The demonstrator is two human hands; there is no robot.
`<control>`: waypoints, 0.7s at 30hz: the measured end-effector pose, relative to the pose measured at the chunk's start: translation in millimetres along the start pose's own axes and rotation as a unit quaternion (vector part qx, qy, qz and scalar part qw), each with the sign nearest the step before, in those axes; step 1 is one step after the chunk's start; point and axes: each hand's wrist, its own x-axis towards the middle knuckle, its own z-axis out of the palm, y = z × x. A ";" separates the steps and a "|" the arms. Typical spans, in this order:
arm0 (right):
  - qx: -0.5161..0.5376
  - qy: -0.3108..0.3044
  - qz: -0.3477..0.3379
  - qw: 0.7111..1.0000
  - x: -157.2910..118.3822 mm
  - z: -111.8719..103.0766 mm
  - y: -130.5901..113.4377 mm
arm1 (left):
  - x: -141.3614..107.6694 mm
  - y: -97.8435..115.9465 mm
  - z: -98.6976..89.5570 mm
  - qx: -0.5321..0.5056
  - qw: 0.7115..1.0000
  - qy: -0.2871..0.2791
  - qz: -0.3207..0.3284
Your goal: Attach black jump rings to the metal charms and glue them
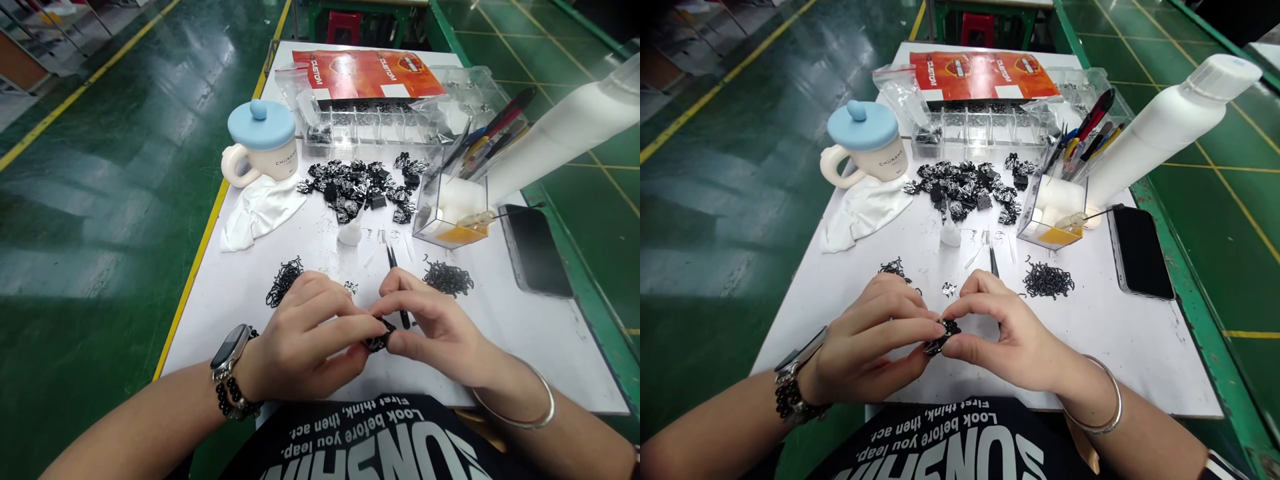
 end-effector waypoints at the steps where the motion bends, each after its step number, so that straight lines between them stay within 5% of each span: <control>1: 0.002 -0.001 0.004 1.000 0.2 0.6 -0.1 | -0.4 0.0 0.4 0.004 1.000 0.001 0.001; 13: 0.017 -0.020 0.051 0.998 2.3 5.6 -1.5 | -2.9 1.6 5.1 -0.001 0.999 0.027 -0.026; 17: 0.010 -0.018 0.044 0.999 2.6 5.5 -0.2 | -1.0 4.6 5.4 -0.064 0.991 0.015 -0.117; 21: -0.117 -0.010 -0.030 0.993 2.7 2.2 -0.1 | 1.1 6.0 5.7 -0.194 0.945 -0.023 -0.262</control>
